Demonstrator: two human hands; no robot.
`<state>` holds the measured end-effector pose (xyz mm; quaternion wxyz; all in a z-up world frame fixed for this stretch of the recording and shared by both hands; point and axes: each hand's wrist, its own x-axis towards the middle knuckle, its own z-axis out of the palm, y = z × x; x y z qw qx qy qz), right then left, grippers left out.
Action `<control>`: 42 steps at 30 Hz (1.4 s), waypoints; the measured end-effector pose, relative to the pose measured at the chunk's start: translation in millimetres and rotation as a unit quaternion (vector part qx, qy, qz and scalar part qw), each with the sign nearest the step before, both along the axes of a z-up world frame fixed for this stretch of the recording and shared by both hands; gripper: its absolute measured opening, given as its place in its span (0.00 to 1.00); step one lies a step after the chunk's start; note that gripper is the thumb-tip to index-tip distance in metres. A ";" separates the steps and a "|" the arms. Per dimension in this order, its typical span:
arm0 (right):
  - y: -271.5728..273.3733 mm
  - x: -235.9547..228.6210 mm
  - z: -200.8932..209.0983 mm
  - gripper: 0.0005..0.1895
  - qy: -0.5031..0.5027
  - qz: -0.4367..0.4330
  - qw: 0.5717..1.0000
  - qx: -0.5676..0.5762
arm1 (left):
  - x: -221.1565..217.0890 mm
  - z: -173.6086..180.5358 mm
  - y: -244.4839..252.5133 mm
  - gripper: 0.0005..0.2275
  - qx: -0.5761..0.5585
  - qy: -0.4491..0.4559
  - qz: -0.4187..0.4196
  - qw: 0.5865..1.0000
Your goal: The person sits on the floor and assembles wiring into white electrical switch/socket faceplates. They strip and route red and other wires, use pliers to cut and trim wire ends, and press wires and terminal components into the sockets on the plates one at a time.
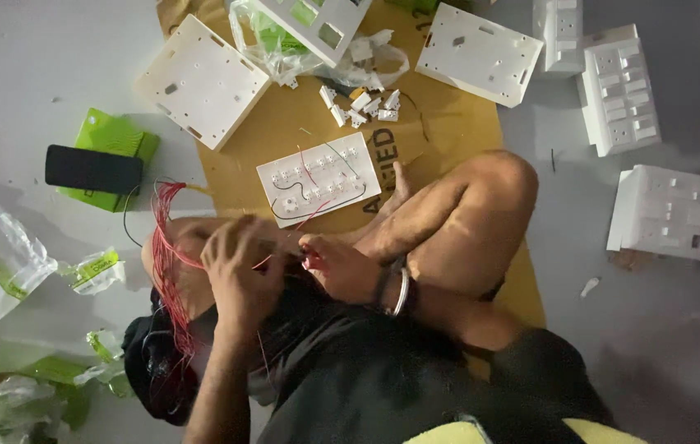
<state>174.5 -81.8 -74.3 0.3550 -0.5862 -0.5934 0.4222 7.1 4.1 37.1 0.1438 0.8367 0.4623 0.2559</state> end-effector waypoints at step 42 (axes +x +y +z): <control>8.7 33.1 -8.3 0.18 0.252 -0.140 0.957 -0.043 | 27.1 -66.0 -8.4 0.15 -0.036 0.010 -0.144 0.989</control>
